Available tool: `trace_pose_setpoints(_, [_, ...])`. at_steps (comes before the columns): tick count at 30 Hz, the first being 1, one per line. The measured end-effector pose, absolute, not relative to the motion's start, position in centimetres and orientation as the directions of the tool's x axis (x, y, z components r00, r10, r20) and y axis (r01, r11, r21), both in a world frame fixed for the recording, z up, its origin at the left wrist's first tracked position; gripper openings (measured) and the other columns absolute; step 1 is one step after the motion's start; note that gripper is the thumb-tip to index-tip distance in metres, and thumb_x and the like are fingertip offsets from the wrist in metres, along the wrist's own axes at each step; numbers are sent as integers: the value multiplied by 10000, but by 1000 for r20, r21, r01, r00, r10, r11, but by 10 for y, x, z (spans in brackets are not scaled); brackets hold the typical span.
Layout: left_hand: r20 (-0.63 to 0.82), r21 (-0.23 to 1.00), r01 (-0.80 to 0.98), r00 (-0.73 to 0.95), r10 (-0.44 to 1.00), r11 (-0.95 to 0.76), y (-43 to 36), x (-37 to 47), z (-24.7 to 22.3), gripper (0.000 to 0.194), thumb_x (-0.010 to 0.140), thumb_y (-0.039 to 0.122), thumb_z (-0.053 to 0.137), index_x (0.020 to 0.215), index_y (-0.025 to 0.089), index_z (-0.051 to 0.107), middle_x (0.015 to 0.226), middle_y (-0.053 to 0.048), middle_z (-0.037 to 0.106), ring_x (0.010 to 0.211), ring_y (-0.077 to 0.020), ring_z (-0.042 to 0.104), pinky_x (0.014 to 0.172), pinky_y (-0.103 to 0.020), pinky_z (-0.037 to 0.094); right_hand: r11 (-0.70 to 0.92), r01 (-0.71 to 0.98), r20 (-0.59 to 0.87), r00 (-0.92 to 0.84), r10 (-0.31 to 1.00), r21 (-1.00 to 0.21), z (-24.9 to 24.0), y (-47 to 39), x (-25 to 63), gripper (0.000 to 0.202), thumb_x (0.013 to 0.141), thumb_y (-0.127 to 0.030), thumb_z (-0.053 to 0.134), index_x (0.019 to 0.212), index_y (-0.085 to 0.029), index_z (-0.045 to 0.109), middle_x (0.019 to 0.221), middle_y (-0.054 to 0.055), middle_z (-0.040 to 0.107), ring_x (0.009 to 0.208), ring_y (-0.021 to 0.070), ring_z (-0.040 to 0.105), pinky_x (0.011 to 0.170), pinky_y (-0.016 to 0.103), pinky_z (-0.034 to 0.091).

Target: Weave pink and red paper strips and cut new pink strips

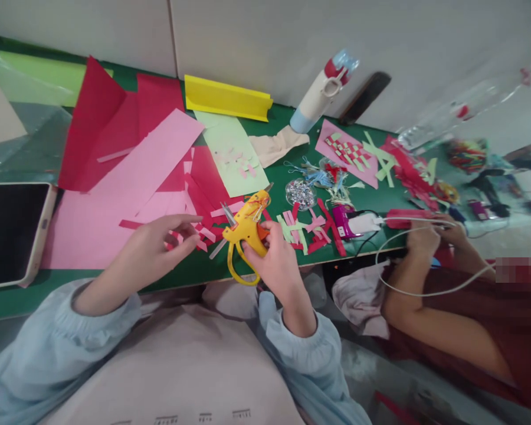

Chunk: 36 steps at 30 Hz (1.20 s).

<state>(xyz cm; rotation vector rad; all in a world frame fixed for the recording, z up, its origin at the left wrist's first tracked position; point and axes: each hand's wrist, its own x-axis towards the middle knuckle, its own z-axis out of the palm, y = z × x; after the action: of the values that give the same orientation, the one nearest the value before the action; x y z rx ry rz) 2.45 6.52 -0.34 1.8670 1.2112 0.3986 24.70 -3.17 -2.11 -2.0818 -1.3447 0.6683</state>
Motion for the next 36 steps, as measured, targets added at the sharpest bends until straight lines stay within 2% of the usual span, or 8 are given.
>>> trace_pose_setpoints(4, [-201, 872, 473, 578, 791, -124, 66, 38, -6, 504, 799, 572, 674, 1148, 209, 700, 1079, -80, 765, 861, -227, 720, 760, -357, 606, -270, 652, -89, 297, 951, -709, -19, -34, 230, 422, 821, -388, 636, 1175, -205, 499, 950, 89, 747, 843, 280, 749, 740, 378, 557])
trace_pose_setpoints(10, [-231, 888, 448, 624, 747, -100, 67, 41, -15, 377, 757, 547, 690, 907, 202, 711, 895, -59, 766, 836, -240, 715, 725, -350, 596, -241, 546, -107, 265, 958, -803, -24, -37, 214, 432, 804, -354, 659, 1178, -220, 490, 1030, 82, 729, 876, 258, 739, 749, 365, 561])
trace_pose_setpoints(16, [-150, 839, 491, 621, 769, -233, 70, 28, -9, 314, 753, 441, 660, 943, 195, 710, 900, -53, 767, 837, -232, 706, 781, -351, 580, -232, 56, -229, 55, 972, -971, -30, -32, 222, 531, 800, -542, 747, 1144, -248, 471, 1028, 61, 708, 846, 186, 712, 768, 319, 573])
trace_pose_setpoints(18, [-109, 814, 497, 638, 762, -299, 75, 24, -3, 302, 741, 441, 655, 913, 199, 706, 881, -44, 759, 819, -227, 697, 771, -338, 573, -305, -117, -299, -68, 952, -945, -28, -28, 224, 554, 840, -688, 631, 1134, -243, 479, 902, 43, 711, 717, 171, 681, 689, 313, 563])
trace_pose_setpoints(21, [-102, 784, 487, 713, 694, -385, 84, 24, 5, 286, 741, 406, 655, 950, 222, 720, 919, -22, 762, 826, -216, 693, 779, -323, 562, -379, -153, -362, -131, 923, -912, -24, -23, 224, 586, 886, -785, 456, 977, -225, 602, 741, 32, 678, 638, 170, 625, 630, 310, 529])
trace_pose_setpoints(25, [-74, 743, 486, 743, 665, -460, 95, 34, 14, 312, 730, 402, 636, 969, 225, 735, 927, -31, 763, 864, -239, 702, 797, -340, 560, -379, -112, -366, -120, 923, -919, -24, -21, 225, 629, 907, -773, 442, 774, -203, 670, 699, 40, 652, 654, 161, 587, 655, 299, 508])
trace_pose_setpoints(32, [115, 583, 560, 661, 742, -589, 99, 25, 10, 542, 888, 517, 536, 1317, 199, 625, 1276, -120, 714, 1182, -306, 645, 1003, -451, 508, -334, -252, -349, 18, 937, -908, -33, -37, 243, 704, 881, -824, 377, 977, -187, 661, 806, 71, 654, 771, 206, 622, 653, 329, 509])
trace_pose_setpoints(36, [65, 417, 712, 596, 800, -565, 82, 8, -8, 336, 934, 407, 492, 1090, 199, 705, 1102, -131, 765, 1020, -319, 689, 890, -439, 540, -316, -277, -359, 122, 925, -907, -30, -51, 248, 636, 865, -797, 417, 961, -203, 622, 865, 95, 657, 851, 246, 639, 640, 353, 515])
